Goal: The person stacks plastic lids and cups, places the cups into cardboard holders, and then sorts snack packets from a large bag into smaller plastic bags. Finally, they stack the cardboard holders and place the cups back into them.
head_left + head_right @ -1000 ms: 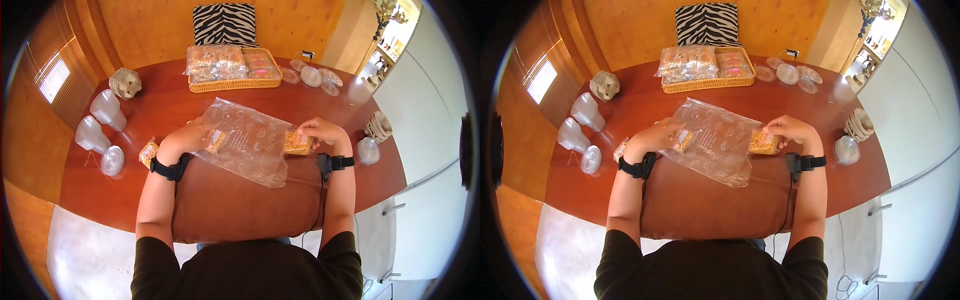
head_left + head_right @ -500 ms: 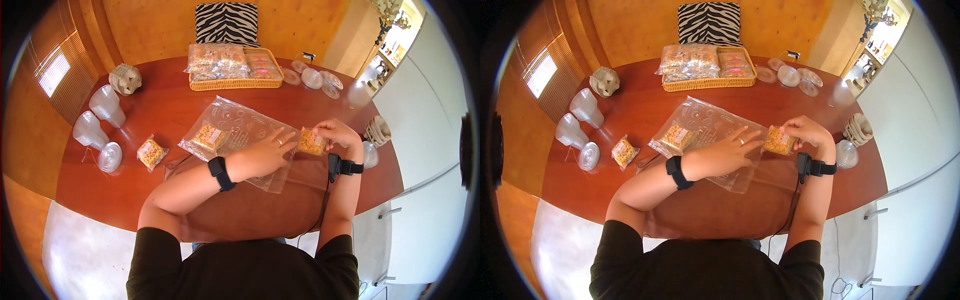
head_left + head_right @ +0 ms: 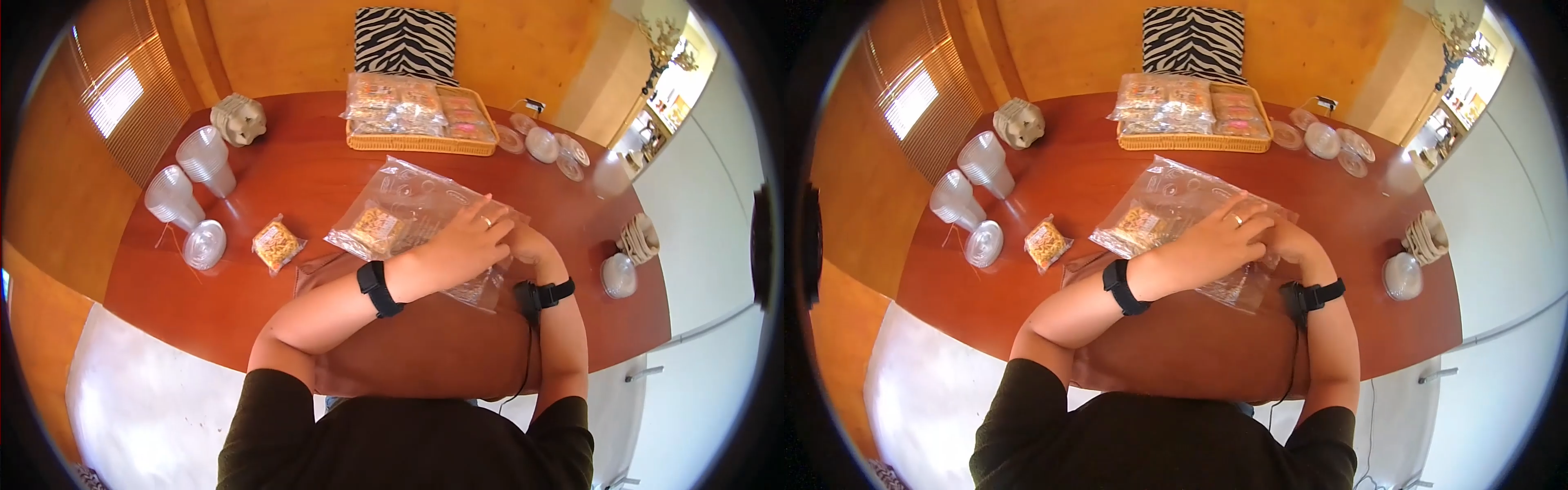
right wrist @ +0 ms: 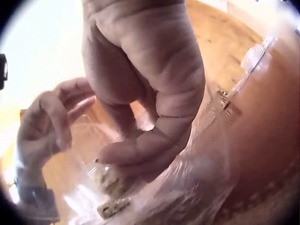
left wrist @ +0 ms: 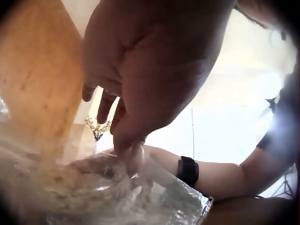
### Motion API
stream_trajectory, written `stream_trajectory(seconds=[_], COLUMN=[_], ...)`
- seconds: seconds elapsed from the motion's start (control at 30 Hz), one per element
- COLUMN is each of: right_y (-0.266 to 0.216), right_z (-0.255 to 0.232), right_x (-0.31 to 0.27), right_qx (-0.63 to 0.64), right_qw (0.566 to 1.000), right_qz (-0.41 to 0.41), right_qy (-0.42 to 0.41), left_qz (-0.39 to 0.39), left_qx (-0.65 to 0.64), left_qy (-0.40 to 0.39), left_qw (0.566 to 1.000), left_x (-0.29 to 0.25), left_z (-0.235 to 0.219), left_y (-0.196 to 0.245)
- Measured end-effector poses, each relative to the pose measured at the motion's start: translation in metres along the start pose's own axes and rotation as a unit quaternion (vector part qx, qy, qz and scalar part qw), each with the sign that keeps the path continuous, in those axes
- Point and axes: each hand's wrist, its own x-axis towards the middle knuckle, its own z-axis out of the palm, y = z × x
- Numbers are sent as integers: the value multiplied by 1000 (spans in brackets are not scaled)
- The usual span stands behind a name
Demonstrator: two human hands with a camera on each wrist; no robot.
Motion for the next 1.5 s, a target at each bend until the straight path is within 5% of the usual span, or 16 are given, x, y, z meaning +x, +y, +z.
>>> stream_trajectory(seconds=[0.1,0.17,0.23,0.3,0.37,0.43,0.53,0.63,0.77,0.97,1.07,1.17,1.23,1.37,1.4,1.5], right_y=[42,42,26,0,10,7,-17,-4,7,5,-6,-21,-26,-48,-56,-17], right_z=[7,17,26,35,42,51,53,54,66,75,96,96,97,95,97,87], right_x=[27,51,62,58,73,81,86,108,129,138,121,128,122,110,104,114], right_qx=[19,75,133,193,174,176,185,175,327,179,244,353,267,372,403,263], right_qw=[973,976,983,980,984,984,967,968,936,970,960,933,962,919,905,962], right_qz=[-229,-197,-114,20,22,39,43,28,9,14,-81,14,5,76,87,-38], right_qy=[-14,-47,-53,-35,-21,-17,-167,-177,-130,-165,-114,-61,-53,-104,-101,-57], left_qz=[-19,-56,-202,-368,-515,-484,-468,-453,-421,-448,-450,-479,-463,-466,-461,-472], left_qx=[-61,-148,-208,-181,-148,-217,-297,-301,-304,-312,-351,-338,-317,-321,-287,-208], left_qy=[26,58,15,-84,-213,-237,-251,-245,-241,-250,-202,-283,-268,-292,-269,-212], left_qw=[998,986,957,908,817,814,794,803,820,800,796,759,783,771,795,830], left_x=[-6,-15,-42,-80,-107,-127,-138,-144,-150,-144,-150,-138,-140,-135,-139,-163], left_z=[-5,-15,-39,-44,-52,-50,-46,-38,-37,-48,-44,-58,-55,-64,-64,-75], left_y=[-3,-16,-36,-71,-90,-109,-121,-125,-133,-130,-129,-127,-125,-123,-124,-136])
